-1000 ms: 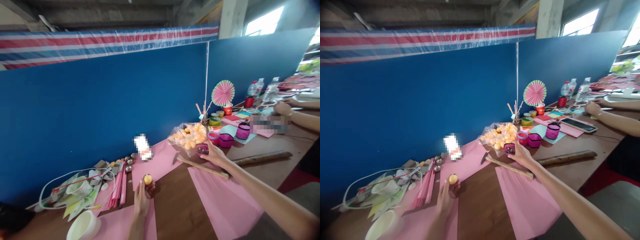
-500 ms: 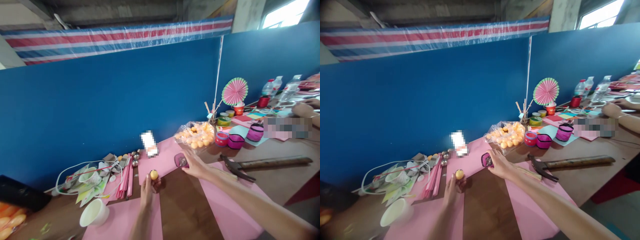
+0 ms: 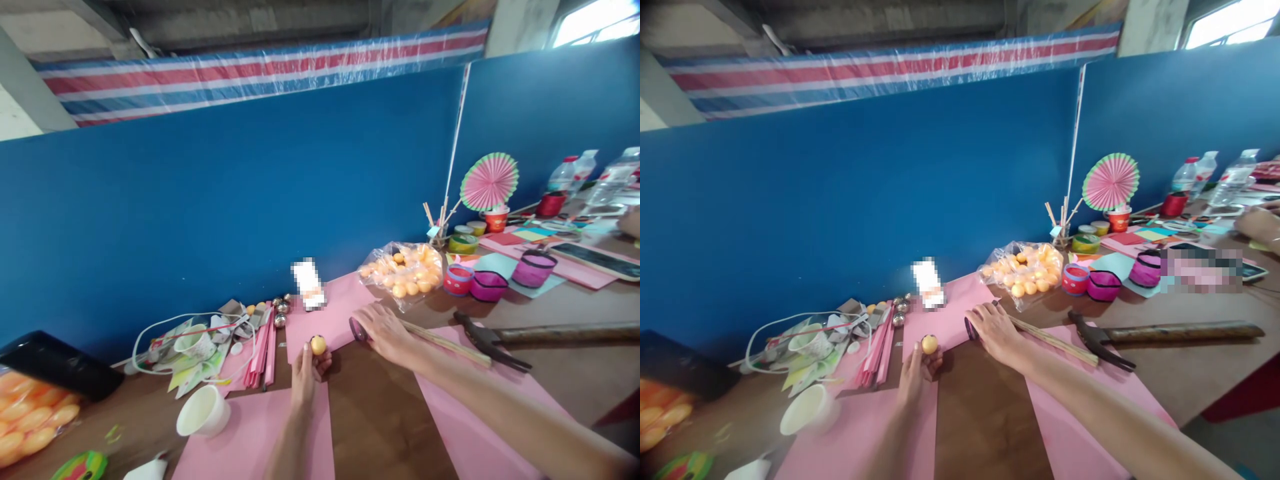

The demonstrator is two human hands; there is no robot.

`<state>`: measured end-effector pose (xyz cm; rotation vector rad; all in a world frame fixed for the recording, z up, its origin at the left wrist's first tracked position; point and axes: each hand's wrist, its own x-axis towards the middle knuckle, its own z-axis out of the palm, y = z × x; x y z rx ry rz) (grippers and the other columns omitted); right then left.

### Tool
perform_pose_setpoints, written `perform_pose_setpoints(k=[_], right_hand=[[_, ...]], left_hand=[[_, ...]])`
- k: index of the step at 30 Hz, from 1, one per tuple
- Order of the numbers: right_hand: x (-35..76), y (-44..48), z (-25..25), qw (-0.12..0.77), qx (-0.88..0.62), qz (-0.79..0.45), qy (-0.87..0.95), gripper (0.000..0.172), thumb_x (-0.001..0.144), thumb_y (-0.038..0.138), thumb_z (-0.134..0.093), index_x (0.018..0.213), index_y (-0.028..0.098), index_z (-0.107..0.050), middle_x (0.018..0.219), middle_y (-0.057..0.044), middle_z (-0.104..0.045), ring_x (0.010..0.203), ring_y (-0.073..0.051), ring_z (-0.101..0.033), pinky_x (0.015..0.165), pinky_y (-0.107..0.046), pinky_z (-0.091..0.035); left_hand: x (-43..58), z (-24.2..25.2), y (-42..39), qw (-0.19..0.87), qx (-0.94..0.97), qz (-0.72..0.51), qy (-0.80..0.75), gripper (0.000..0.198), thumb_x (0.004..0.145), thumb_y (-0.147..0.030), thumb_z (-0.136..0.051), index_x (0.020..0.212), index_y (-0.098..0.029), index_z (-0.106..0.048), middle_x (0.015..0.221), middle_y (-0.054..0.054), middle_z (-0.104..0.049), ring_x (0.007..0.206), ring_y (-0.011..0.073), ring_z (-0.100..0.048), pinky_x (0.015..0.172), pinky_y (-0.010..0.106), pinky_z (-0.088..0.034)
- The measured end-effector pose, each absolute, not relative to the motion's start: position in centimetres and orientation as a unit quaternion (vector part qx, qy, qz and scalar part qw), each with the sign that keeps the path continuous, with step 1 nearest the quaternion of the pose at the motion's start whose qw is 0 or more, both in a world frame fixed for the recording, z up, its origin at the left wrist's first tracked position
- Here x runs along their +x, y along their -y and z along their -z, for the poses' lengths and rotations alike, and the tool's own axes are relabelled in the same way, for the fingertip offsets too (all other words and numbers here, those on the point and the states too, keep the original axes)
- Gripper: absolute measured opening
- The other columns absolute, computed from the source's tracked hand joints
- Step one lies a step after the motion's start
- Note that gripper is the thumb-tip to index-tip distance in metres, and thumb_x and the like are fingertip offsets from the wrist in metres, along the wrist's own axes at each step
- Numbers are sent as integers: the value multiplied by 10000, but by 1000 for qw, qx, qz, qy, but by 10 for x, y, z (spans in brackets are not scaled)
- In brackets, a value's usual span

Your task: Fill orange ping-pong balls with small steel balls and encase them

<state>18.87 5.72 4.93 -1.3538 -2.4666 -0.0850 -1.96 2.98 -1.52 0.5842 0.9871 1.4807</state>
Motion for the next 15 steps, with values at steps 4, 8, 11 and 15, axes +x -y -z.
perform_pose_setpoints(k=[4,8,11,15], right_hand=[[189,-54,-51,153,-465,44,871,583,666,1,-466,1194,240,-402,1083,-69,-480,994,-221,-412,847,-355,-318],[188,-52,-51,153,-461,55,872,604,664,1,-464,1214,243,-399,1088,-72,-486,976,-226,-413,845,-358,-315],[187,-52,-52,154,-464,55,870,609,671,13,-468,1225,256,-397,1101,-74,-483,965,-225,-414,851,-360,-309],[188,-51,-53,155,-462,51,872,622,688,18,-458,1253,265,-377,1105,-76,-479,958,-222,-415,850,-358,-306]], left_hand=[[-19,13,-29,594,251,-638,-421,355,694,-431,-614,805,-95,-638,701,85,-677,615,143,-632,583,241,-501],[-17,10,-28,593,244,-642,-419,355,682,-431,-625,804,-98,-642,704,78,-675,598,131,-621,578,237,-496],[-16,9,-28,594,240,-639,-426,363,661,-437,-642,789,-98,-644,692,79,-673,598,134,-620,579,238,-496],[-17,12,-29,599,244,-636,-420,355,688,-431,-622,820,-102,-642,699,79,-676,610,128,-622,591,232,-496]])
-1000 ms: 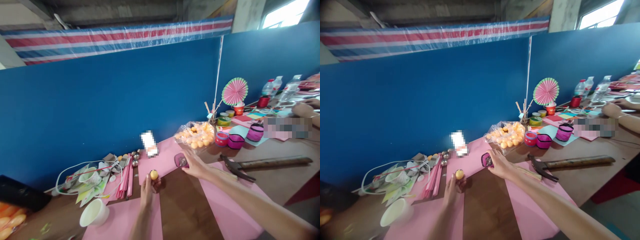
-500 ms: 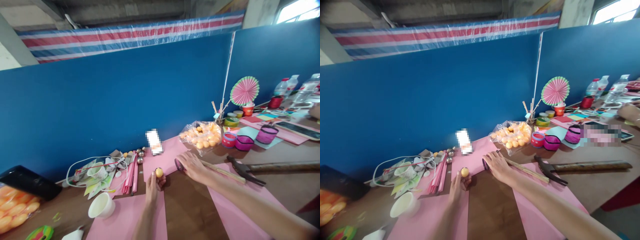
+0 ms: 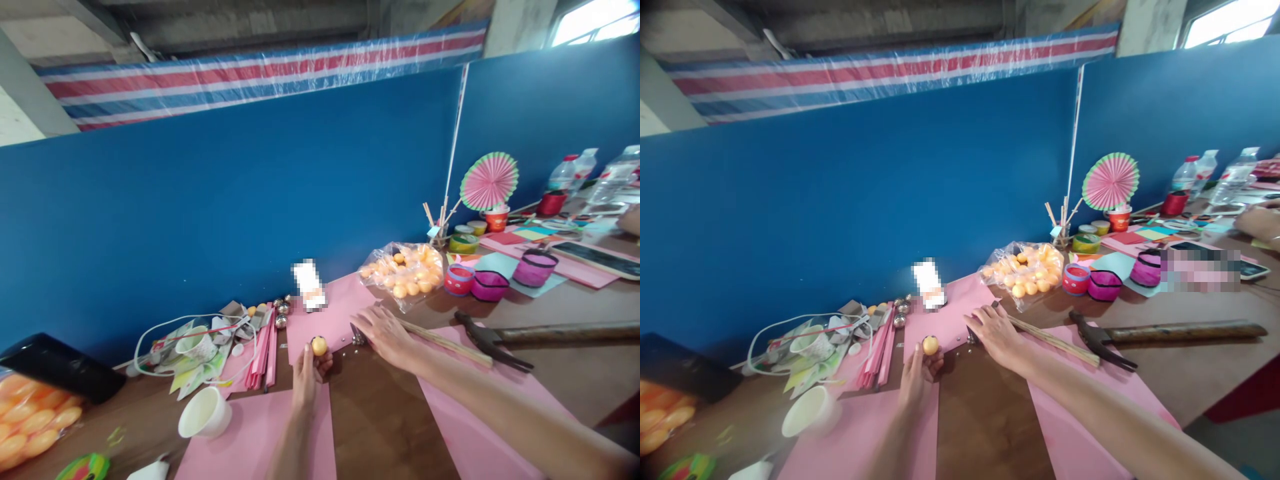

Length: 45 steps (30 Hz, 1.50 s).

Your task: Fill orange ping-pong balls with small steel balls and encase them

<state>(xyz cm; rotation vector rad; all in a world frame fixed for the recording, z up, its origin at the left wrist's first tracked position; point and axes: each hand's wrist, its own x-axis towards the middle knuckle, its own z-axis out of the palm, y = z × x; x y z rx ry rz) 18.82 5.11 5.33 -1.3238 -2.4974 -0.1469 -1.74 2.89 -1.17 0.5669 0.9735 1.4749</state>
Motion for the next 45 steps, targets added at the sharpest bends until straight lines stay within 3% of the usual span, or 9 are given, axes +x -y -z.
perform_pose_setpoints(k=[8,29,35,41,45], right_hand=[[189,-51,-49,164,-448,50,877,651,696,-1,-431,1281,273,-348,1115,-72,-473,1012,-220,-403,900,-385,-275],[198,-46,-49,217,-485,2,847,631,648,46,-539,1222,260,-389,1117,-66,-496,1042,-242,-428,879,-383,-352],[212,-52,-44,311,-510,-65,800,603,630,141,-611,1191,256,-422,1164,-58,-505,1120,-252,-427,924,-415,-349],[228,-54,-22,499,-445,-372,644,607,666,291,-637,1205,228,-365,1139,-70,-552,1026,-224,-546,861,-399,-446],[235,-52,-12,554,-437,-376,601,603,660,284,-646,1182,234,-349,1177,-75,-527,1041,-221,-541,874,-386,-443]], left_hand=[[-17,11,-29,599,247,-637,-417,369,676,-430,-632,819,-90,-637,695,91,-676,614,141,-626,588,242,-494],[-16,4,-26,594,239,-636,-430,359,663,-419,-646,812,-93,-642,688,79,-673,599,143,-628,570,243,-501],[-16,-3,-23,599,244,-625,-437,365,657,-417,-653,805,-83,-645,716,105,-673,631,155,-635,597,257,-509],[-16,8,-29,585,231,-635,-448,358,670,-427,-639,813,-99,-647,701,89,-674,624,149,-632,564,240,-507],[-16,12,-31,586,217,-637,-451,354,663,-422,-646,815,-103,-651,698,89,-685,594,137,-630,555,224,-506]])
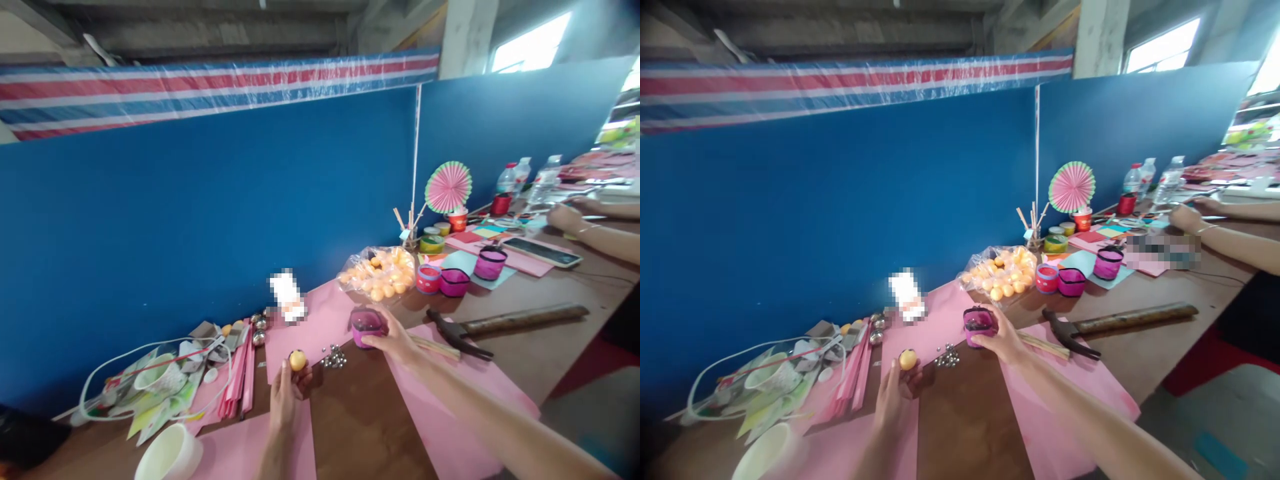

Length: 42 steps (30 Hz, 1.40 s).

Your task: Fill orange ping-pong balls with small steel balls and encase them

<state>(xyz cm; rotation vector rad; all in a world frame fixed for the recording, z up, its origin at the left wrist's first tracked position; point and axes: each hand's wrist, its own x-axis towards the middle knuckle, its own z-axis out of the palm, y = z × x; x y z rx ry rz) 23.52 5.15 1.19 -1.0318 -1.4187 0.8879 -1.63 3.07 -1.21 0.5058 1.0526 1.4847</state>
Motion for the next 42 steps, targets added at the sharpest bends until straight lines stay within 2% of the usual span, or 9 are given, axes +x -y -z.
perform_pose_setpoints(k=[5,8,14,18,20,25,29,34,42], right_hand=[[272,-56,-16,514,-563,-155,629,570,656,258,-628,1166,225,-377,1143,-69,-513,1053,-239,-510,906,-401,-400],[297,-62,-17,464,-622,-72,627,524,667,269,-597,1146,226,-388,1134,-67,-502,1061,-248,-493,891,-404,-401],[319,-75,-9,398,-686,-68,605,602,682,307,-569,1221,209,-319,1124,-87,-520,1029,-259,-526,846,-406,-428],[323,-75,-11,366,-709,-61,599,822,581,293,-661,1293,180,-266,1290,-148,-400,1184,-332,-389,915,-454,-374],[322,-70,-18,354,-716,-17,602,862,569,315,-679,1309,174,-259,1343,-152,-334,1225,-350,-322,948,-471,-340],[292,-45,-41,423,-629,79,647,547,764,290,-525,1266,182,-335,1274,-124,-416,1189,-281,-372,957,-426,-345],[242,-29,-45,392,-532,-8,750,307,798,211,-487,1105,224,-495,1093,-78,-550,1036,-230,-493,880,-365,-400],[190,-39,-21,290,-473,-115,824,223,753,127,-526,956,202,-578,928,-51,-613,881,-191,-561,793,-291,-419],[174,-66,-4,283,-508,-132,803,219,817,132,-436,875,156,-646,828,-82,-650,795,-189,-592,738,-258,-401]], left_hand=[[-18,12,-30,588,221,-631,-454,310,679,-410,-635,797,-125,-658,721,86,-695,629,150,-644,576,233,-521],[-19,12,-31,593,227,-625,-454,303,686,-404,-630,801,-125,-660,725,85,-697,639,155,-648,582,241,-530],[-22,13,-33,604,223,-622,-445,301,683,-391,-638,799,-114,-659,724,90,-700,639,158,-652,593,249,-538],[-23,15,-32,606,214,-620,-451,317,680,-400,-640,805,-110,-658,728,92,-701,658,164,-654,598,248,-538],[-22,15,-31,599,214,-627,-450,313,682,-401,-639,801,-112,-658,721,87,-700,655,159,-652,599,242,-534],[-18,12,-30,590,229,-634,-445,324,679,-403,-643,820,-112,-657,706,81,-693,627,144,-643,577,225,-519],[-17,9,-29,592,245,-633,-435,366,657,-436,-649,806,-102,-647,677,77,-679,610,138,-634,571,225,-507],[-15,5,-27,574,275,-625,-452,429,658,-479,-625,838,-90,-637,728,96,-677,666,171,-643,584,257,-505],[-11,-2,-25,567,284,-625,-454,425,630,-481,-644,814,-99,-632,699,82,-672,645,169,-640,591,267,-510]])
